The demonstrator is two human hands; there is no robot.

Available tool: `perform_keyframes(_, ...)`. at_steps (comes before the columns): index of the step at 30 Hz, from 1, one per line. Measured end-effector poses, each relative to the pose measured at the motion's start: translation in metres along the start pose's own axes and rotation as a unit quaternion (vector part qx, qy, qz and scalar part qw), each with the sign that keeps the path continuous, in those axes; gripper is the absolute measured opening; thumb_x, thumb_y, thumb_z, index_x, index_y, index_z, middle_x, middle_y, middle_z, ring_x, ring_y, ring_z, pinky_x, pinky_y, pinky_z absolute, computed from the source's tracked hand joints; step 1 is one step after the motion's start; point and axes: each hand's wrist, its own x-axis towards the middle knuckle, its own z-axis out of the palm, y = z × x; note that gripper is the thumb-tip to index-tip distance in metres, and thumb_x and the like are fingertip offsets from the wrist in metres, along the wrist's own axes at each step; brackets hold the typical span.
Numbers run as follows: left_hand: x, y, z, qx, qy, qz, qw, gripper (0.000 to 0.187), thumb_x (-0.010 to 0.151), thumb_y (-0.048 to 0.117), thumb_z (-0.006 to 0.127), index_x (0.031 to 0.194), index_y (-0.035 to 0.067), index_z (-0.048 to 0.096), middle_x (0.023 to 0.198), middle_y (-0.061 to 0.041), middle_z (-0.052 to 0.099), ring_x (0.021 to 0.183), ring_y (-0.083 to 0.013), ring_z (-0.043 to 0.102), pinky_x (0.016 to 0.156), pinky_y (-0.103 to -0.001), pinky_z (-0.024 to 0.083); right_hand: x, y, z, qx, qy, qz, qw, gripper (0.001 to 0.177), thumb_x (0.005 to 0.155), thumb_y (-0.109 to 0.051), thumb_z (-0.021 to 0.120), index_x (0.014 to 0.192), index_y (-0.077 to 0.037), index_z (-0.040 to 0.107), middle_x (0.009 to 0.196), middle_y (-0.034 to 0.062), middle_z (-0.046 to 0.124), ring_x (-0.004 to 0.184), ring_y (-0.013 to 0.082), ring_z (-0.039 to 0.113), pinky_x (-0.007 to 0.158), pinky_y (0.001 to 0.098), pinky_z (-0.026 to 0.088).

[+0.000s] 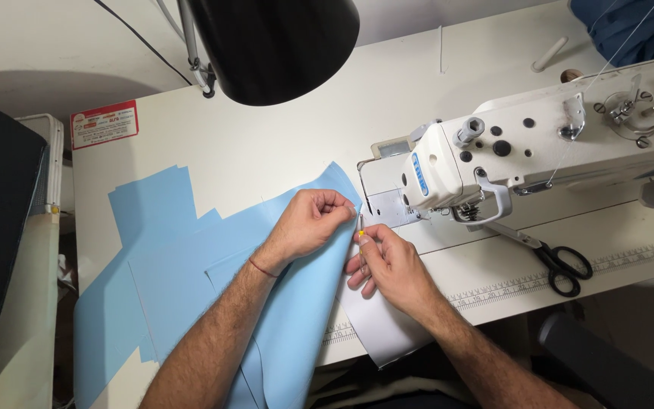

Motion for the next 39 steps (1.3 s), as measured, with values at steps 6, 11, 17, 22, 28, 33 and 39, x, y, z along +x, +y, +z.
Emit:
perform_keyframes(6,-0.003,0.007,0.0,0.017,0.0,0.007,1.0,0.013,0.082,0.017,0.072,0.087,0.007,0.078,0.058,-0.001,0.064,0.057,-0.0072,0.054,0.053,-0.023,0.048,0.0,0.001,0.006,0.027,0.005,-0.001,1.0,0.033,0.105,-0.017,0.042,0.117,0.012,0.053,0.083,0.0329,0.075,0.063,0.0338,0.078,0.047,0.0371,0.066)
perform_keyframes(11,-0.004,0.004,0.004,0.044,0.017,0.031,0.998,0.014,0.083,0.019,0.072,0.088,0.008,0.078,0.061,-0.002,0.067,0.059,-0.009,0.056,0.057,-0.027,0.05,0.002,0.006,0.007,0.033,-0.003,-0.01,0.999,0.035,0.106,-0.018,0.042,0.12,0.013,0.05,0.085,0.0331,0.075,0.065,0.0345,0.079,0.049,0.0387,0.067)
perform_keyframes(17,-0.004,0.003,0.004,0.048,0.012,0.033,0.998,0.014,0.084,0.019,0.07,0.088,0.008,0.078,0.061,-0.001,0.066,0.06,-0.0093,0.057,0.059,-0.026,0.051,0.004,0.005,0.007,0.015,0.003,-0.025,1.0,0.033,0.106,-0.018,0.043,0.121,0.012,0.048,0.083,0.0294,0.072,0.065,0.035,0.078,0.049,0.0395,0.068)
perform_keyframes(22,-0.004,0.002,0.001,0.032,0.003,0.038,0.999,0.015,0.085,0.018,0.067,0.089,0.007,0.077,0.059,-0.001,0.064,0.059,-0.0089,0.054,0.057,-0.025,0.048,0.007,0.006,0.01,0.01,0.006,-0.043,0.999,0.033,0.107,-0.017,0.04,0.122,0.012,0.046,0.081,0.0259,0.067,0.063,0.0367,0.077,0.047,0.0417,0.068)
perform_keyframes(28,-0.005,0.001,-0.002,0.009,-0.017,0.033,0.999,0.015,0.087,0.014,0.063,0.092,0.005,0.074,0.055,-0.001,0.06,0.055,-0.0088,0.05,0.052,-0.023,0.046,0.007,0.003,0.008,0.029,-0.002,-0.034,0.999,0.036,0.108,-0.019,0.035,0.122,0.011,0.048,0.082,0.0273,0.069,0.062,0.0354,0.077,0.045,0.0416,0.067)
perform_keyframes(33,-0.008,0.004,-0.003,0.022,-0.008,0.047,0.999,0.011,0.087,0.011,0.063,0.089,0.005,0.072,0.049,0.001,0.055,0.049,-0.0081,0.045,0.047,-0.021,0.042,0.001,-0.007,0.007,0.018,0.025,-0.015,0.999,0.032,0.106,-0.018,0.04,0.116,0.01,0.053,0.062,0.0228,0.065,0.039,0.0295,0.067,0.033,0.037,0.06)
perform_keyframes(39,-0.012,0.008,0.0,0.153,0.008,0.089,0.984,0.016,0.088,0.02,0.067,0.088,0.005,0.071,0.06,-0.005,0.055,0.06,-0.0161,0.052,0.057,-0.033,0.048,0.002,0.013,-0.033,-0.069,0.059,-0.035,0.995,0.023,0.096,-0.013,0.05,0.089,0.003,0.065,0.047,0.0178,0.061,0.029,0.025,0.06,0.026,0.0334,0.052)
